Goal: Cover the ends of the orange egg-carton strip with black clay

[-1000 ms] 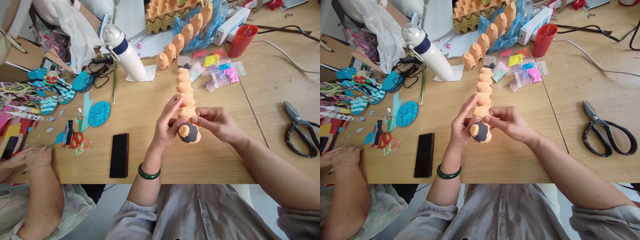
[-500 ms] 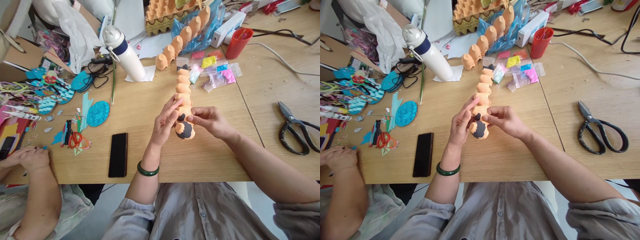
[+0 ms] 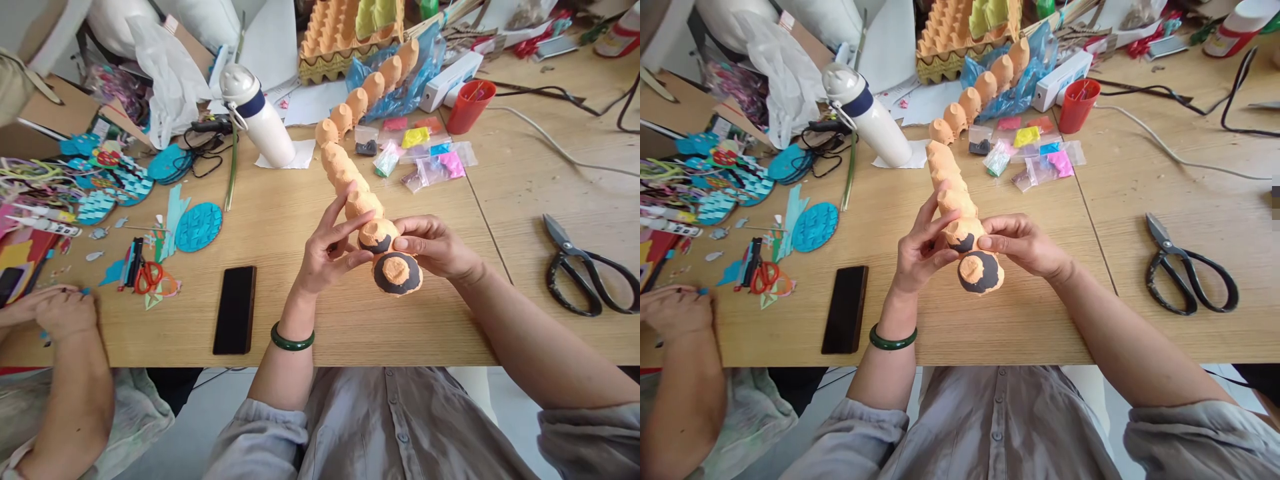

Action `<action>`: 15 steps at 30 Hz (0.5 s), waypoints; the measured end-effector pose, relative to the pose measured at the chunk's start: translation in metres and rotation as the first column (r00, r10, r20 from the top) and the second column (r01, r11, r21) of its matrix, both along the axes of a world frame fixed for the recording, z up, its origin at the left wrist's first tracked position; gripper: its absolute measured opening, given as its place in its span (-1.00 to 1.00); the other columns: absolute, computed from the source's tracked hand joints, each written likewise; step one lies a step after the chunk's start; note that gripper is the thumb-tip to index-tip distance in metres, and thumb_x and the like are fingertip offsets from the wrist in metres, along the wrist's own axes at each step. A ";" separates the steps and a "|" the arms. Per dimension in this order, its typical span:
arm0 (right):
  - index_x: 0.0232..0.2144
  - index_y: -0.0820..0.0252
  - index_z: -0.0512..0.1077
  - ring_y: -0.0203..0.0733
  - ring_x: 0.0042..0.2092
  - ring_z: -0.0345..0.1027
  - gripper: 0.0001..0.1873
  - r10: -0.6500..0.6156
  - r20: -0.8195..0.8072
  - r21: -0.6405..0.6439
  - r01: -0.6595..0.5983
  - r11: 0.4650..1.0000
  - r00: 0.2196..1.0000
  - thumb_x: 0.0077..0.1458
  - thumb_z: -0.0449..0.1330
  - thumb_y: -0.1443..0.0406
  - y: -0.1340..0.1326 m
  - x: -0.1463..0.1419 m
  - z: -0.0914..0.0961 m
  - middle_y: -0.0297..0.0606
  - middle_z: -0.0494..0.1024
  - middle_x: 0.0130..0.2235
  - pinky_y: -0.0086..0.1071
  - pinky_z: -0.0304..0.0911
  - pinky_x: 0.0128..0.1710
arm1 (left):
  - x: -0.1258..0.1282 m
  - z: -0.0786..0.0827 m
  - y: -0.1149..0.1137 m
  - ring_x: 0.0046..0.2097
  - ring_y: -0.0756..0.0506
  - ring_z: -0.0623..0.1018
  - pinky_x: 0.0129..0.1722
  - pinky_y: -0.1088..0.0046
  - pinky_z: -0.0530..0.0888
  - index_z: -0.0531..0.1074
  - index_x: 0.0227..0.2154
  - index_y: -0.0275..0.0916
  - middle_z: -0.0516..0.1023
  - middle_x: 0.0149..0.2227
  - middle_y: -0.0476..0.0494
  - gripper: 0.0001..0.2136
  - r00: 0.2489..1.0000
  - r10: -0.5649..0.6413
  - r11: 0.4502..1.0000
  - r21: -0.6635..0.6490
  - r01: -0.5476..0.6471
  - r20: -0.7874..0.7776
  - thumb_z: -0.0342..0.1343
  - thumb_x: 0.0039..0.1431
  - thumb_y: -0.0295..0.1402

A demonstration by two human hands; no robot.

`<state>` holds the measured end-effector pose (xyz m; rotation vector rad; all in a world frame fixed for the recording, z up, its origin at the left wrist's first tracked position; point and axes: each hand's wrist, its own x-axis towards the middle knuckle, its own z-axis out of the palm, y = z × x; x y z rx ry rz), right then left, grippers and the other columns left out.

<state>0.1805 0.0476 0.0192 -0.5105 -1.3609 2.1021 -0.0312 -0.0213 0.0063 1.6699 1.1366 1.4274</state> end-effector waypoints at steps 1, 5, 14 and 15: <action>-0.45 0.22 0.62 -0.32 -0.45 0.36 -0.65 -0.001 0.008 -0.012 0.001 1.000 1.000 -0.02 0.56 0.07 0.000 0.000 0.000 -0.32 0.59 -0.45 -0.43 0.25 -0.44 | 0.000 0.000 0.000 0.18 -0.35 0.60 -0.03 0.10 0.70 0.61 0.11 0.08 0.25 0.48 -0.15 -0.46 1.000 -0.005 1.000 -0.013 0.006 0.009 0.39 0.07 0.09; -0.42 0.22 0.63 -0.28 -0.40 0.42 -0.64 0.004 0.028 -0.033 -0.003 0.999 1.000 -0.02 0.55 0.06 -0.001 -0.001 -0.004 -0.28 0.63 -0.41 -0.40 0.33 -0.37 | -0.002 -0.003 0.001 -0.23 -0.09 0.64 -0.38 0.29 0.64 0.60 0.11 0.18 0.21 0.50 -0.13 -0.50 0.998 -0.046 0.997 -0.054 0.048 0.030 0.39 0.10 0.07; -0.37 0.22 0.64 -0.24 -0.31 0.48 -0.73 0.022 0.070 0.084 -0.028 0.996 0.997 0.10 0.50 0.12 0.001 0.005 -0.008 -0.27 0.66 -0.35 -0.37 0.39 -0.23 | -0.002 0.001 0.001 -0.51 0.20 0.33 -0.61 0.50 0.36 0.63 0.04 0.12 0.17 0.52 -0.15 -0.54 0.991 -0.092 0.986 -0.130 0.104 0.098 0.45 0.06 0.01; -0.38 0.22 0.64 -0.22 -0.30 0.49 -0.72 0.021 0.081 0.097 -0.029 0.995 0.996 0.10 0.50 0.12 0.001 0.005 -0.007 -0.26 0.66 -0.34 -0.36 0.40 -0.22 | -0.002 0.002 0.001 -0.50 0.20 0.34 -0.61 0.51 0.33 0.64 0.02 0.09 0.18 0.51 -0.15 -0.54 0.991 -0.086 0.985 -0.141 0.100 0.102 0.46 0.04 0.02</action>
